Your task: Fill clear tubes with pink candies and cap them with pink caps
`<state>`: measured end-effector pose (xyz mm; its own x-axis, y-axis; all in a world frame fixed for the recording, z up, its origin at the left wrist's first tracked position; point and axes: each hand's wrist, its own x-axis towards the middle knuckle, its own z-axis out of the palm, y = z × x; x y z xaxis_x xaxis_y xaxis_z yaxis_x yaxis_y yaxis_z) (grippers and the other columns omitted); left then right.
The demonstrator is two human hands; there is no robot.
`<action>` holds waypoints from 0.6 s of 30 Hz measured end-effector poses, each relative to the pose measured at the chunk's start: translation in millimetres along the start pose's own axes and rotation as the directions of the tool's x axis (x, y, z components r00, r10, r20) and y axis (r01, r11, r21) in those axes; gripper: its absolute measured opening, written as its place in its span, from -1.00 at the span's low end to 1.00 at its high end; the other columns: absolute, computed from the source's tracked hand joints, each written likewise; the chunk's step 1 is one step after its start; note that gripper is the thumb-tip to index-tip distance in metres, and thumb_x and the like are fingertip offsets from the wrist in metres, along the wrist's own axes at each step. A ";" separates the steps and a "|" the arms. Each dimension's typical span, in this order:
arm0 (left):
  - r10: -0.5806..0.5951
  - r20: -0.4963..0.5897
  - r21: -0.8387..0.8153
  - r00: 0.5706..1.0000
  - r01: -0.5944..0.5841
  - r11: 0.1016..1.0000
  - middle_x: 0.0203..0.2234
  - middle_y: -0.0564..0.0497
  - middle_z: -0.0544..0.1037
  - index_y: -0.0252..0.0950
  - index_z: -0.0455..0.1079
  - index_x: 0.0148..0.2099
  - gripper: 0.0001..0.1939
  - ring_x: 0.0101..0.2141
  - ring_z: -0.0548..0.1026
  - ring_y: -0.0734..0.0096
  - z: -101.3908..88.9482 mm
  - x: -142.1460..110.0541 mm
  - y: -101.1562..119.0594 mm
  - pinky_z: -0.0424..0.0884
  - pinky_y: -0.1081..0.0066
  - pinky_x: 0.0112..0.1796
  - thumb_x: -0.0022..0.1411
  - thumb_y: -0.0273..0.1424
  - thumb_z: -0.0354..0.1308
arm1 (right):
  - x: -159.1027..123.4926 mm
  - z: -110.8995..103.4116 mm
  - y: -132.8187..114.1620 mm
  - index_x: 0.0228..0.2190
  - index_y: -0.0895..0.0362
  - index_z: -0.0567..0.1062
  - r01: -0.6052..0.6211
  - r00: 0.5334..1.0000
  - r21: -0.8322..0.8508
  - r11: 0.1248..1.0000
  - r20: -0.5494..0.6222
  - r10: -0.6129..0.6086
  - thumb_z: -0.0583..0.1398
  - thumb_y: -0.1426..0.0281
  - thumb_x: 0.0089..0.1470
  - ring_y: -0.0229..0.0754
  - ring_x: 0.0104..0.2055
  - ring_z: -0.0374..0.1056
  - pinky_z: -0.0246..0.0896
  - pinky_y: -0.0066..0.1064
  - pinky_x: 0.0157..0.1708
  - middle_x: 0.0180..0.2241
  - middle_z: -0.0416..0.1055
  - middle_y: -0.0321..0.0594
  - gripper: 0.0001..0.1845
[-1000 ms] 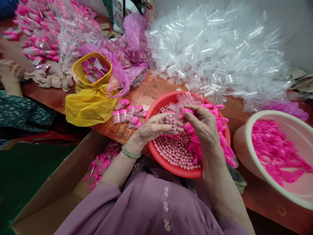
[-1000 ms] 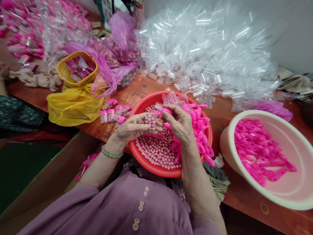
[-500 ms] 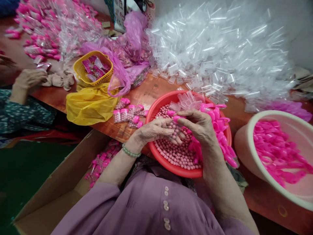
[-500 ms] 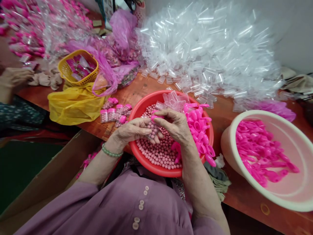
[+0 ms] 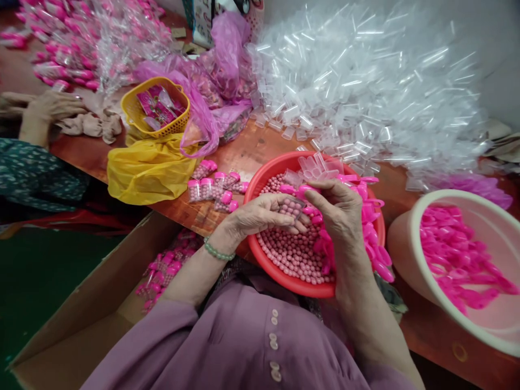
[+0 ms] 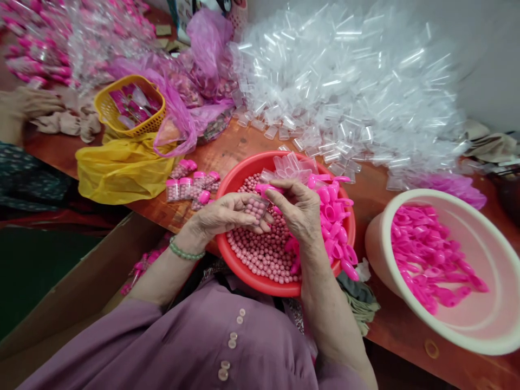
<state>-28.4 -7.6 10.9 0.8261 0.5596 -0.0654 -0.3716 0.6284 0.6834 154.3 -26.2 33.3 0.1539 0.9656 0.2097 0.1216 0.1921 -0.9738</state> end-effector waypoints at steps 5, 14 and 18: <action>0.035 -0.072 0.043 0.997 -0.032 0.999 -0.23 -0.12 0.64 -0.38 0.49 -0.09 -0.61 -0.21 0.63 0.34 -0.7 4.0 -7.0 0.56 0.35 -0.11 0.02 -0.46 0.47 | -5.3 16.5 -1.3 -0.35 0.07 0.62 -0.068 0.996 -0.010 0.998 -0.052 0.067 0.46 0.18 -0.07 -0.26 -0.40 0.48 0.48 -0.37 -0.31 -0.41 0.59 -0.32 -0.72; 0.123 -0.125 0.103 0.985 -0.111 0.989 -0.37 0.01 0.55 -0.36 0.47 -0.21 -0.66 -0.28 0.57 0.44 -2.1 7.2 -13.6 0.56 0.38 -0.15 0.04 -0.33 0.48 | -1.6 16.4 7.0 -0.38 0.09 0.59 0.007 0.999 -0.116 0.993 -0.044 -0.012 0.41 0.20 -0.03 -0.26 -0.39 0.44 0.43 -0.35 -0.29 -0.42 0.56 -0.32 -0.76; 0.106 -0.187 0.108 0.977 -0.087 0.990 -0.32 0.00 0.55 -0.35 0.44 -0.18 -0.58 -0.26 0.57 0.41 -0.9 8.0 -14.9 0.56 0.35 -0.15 -0.01 -0.30 0.51 | -5.1 19.0 13.1 -0.36 0.08 0.59 0.052 0.997 -0.159 0.986 -0.051 -0.060 0.39 0.18 -0.02 -0.23 -0.37 0.45 0.44 -0.32 -0.28 -0.40 0.56 -0.30 -0.75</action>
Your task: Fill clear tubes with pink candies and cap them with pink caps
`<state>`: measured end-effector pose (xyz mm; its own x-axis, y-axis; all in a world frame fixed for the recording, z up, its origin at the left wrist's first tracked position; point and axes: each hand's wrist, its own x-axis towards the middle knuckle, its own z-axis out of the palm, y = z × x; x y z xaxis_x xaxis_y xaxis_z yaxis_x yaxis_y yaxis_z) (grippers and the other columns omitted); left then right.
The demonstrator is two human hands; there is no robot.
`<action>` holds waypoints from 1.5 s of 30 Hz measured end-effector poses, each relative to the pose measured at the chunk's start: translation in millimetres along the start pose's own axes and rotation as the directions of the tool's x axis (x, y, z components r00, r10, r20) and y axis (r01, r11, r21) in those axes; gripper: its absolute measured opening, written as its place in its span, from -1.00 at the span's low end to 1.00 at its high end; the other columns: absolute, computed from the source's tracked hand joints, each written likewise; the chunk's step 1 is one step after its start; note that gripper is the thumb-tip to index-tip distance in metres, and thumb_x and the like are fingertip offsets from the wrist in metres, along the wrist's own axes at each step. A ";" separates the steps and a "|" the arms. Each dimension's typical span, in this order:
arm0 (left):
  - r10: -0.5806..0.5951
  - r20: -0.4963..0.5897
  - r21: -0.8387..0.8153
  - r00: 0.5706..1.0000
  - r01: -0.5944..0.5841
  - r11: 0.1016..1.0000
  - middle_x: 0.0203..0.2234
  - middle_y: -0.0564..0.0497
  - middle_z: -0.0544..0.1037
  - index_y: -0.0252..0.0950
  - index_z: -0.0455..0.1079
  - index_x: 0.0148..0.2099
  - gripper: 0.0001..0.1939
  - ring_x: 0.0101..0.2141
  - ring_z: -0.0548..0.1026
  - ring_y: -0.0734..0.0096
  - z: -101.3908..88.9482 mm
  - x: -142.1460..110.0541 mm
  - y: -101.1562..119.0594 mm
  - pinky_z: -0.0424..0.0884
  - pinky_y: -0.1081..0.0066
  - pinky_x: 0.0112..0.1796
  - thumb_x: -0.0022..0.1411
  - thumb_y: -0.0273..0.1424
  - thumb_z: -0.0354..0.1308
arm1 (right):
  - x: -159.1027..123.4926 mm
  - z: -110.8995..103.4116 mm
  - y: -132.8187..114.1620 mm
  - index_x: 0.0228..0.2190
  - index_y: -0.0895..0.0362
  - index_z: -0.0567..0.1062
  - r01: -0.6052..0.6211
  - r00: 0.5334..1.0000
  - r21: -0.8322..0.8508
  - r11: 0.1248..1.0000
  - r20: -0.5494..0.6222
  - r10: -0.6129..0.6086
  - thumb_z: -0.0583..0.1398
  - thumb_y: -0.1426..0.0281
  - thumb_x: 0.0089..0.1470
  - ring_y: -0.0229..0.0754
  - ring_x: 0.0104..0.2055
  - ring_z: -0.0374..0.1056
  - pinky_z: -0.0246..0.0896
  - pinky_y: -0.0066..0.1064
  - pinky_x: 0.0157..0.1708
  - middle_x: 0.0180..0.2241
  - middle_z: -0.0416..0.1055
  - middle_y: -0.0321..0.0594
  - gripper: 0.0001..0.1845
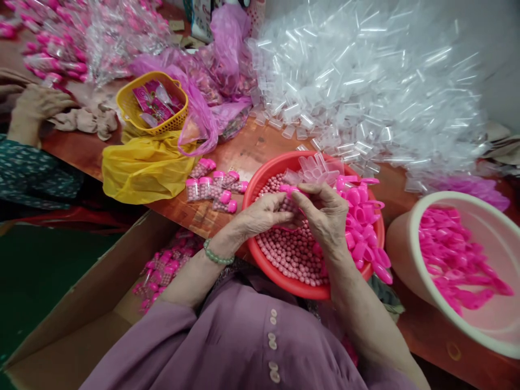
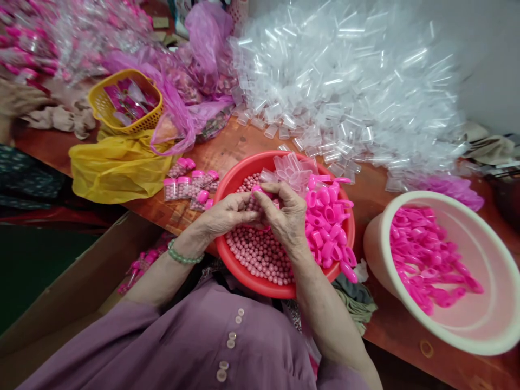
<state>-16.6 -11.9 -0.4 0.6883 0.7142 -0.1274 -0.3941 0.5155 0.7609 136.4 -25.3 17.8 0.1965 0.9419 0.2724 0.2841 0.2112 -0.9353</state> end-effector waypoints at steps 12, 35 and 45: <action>0.024 -0.018 0.093 1.000 -0.022 0.995 -0.34 0.02 0.50 -0.35 0.39 -0.19 -0.57 -0.32 0.54 0.42 4.0 0.3 1.1 0.54 0.36 -0.21 0.04 -0.20 0.46 | 9.5 -13.4 -8.0 -0.38 0.10 0.54 0.188 0.957 -0.227 0.956 0.261 -0.126 0.27 0.32 0.14 -0.27 -0.44 0.39 0.33 -0.39 -0.35 -0.47 0.52 -0.32 -0.89; 0.134 -0.030 -0.060 0.990 -0.136 0.989 -0.34 -0.01 0.60 -0.34 0.55 -0.15 -0.61 -0.30 0.54 0.46 2.8 -0.6 5.8 0.44 0.43 -0.11 0.00 -0.27 0.49 | -1.6 -9.9 8.1 0.17 0.23 0.23 0.670 0.742 -0.543 0.505 0.475 -0.474 0.22 0.27 0.03 0.17 -0.07 0.45 0.39 0.03 -0.10 -0.06 0.49 0.13 -0.30; 0.081 -0.033 -0.072 0.996 -0.083 0.994 -0.45 0.00 0.59 -0.35 0.55 -0.26 -0.56 -0.38 0.53 0.45 -0.3 -0.2 6.4 0.46 0.45 -0.24 0.04 -0.06 0.44 | -4.2 -9.8 5.1 0.17 0.19 0.25 0.658 0.752 -0.520 0.545 0.489 -0.442 0.27 0.24 0.05 0.20 -0.03 0.45 0.39 0.05 -0.05 -0.04 0.50 0.13 -0.30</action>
<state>-19.5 -8.6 4.3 0.6336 0.7688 -0.0863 -0.4930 0.4872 0.7208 146.3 -30.8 14.1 -0.4365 0.7428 0.5076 0.7718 0.5991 -0.2131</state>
